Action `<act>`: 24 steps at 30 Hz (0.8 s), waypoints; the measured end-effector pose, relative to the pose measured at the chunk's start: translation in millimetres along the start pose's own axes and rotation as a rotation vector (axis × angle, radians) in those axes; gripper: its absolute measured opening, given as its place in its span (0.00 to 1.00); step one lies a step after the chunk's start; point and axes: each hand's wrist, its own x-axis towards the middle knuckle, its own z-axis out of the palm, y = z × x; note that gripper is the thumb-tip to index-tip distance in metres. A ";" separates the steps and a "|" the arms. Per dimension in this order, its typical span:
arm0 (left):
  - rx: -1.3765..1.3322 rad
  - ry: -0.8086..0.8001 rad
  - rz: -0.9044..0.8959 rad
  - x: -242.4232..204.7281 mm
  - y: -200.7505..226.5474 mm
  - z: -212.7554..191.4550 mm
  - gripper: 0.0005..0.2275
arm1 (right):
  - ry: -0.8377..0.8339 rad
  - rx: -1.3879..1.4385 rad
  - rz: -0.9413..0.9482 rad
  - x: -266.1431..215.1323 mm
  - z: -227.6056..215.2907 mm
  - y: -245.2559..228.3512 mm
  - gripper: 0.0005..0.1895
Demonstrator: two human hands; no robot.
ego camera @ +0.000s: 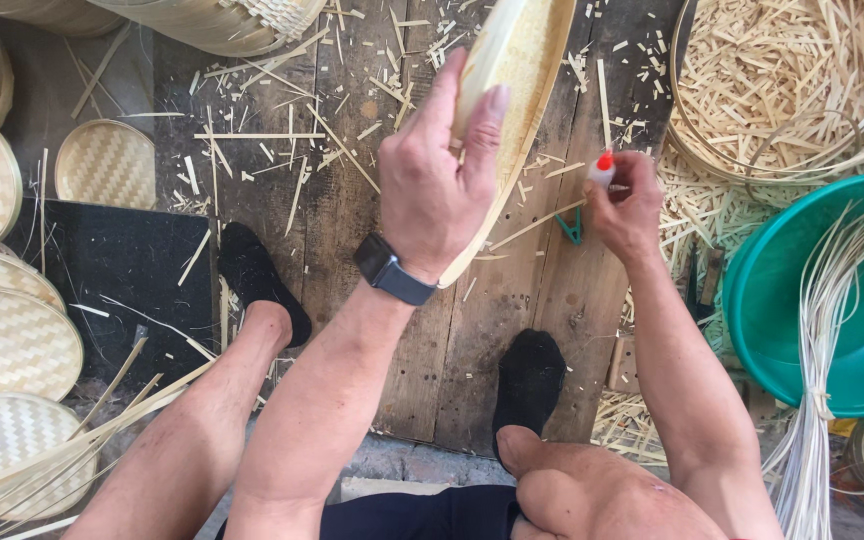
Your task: The person fits a circular bamboo rim around a woven bamboo base, secures it with clips, and applies adhesive to finish the assembly.
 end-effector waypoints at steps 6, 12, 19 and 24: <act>0.156 -0.048 0.154 0.0 1.0 -16.5 0.22 | -0.048 -0.304 -0.248 2.2 13.0 -15.6 0.23; 0.181 -0.028 0.245 -0.8 14.7 -5.0 0.20 | -0.004 -0.185 -0.230 3.8 17.7 -23.9 0.17; 0.193 -0.069 0.145 6.9 29.6 7.3 0.20 | -0.012 -0.198 -0.257 7.5 19.1 -34.0 0.19; 0.199 -0.036 0.168 6.8 37.6 10.4 0.20 | -0.022 -0.202 -0.257 15.5 19.6 -41.1 0.20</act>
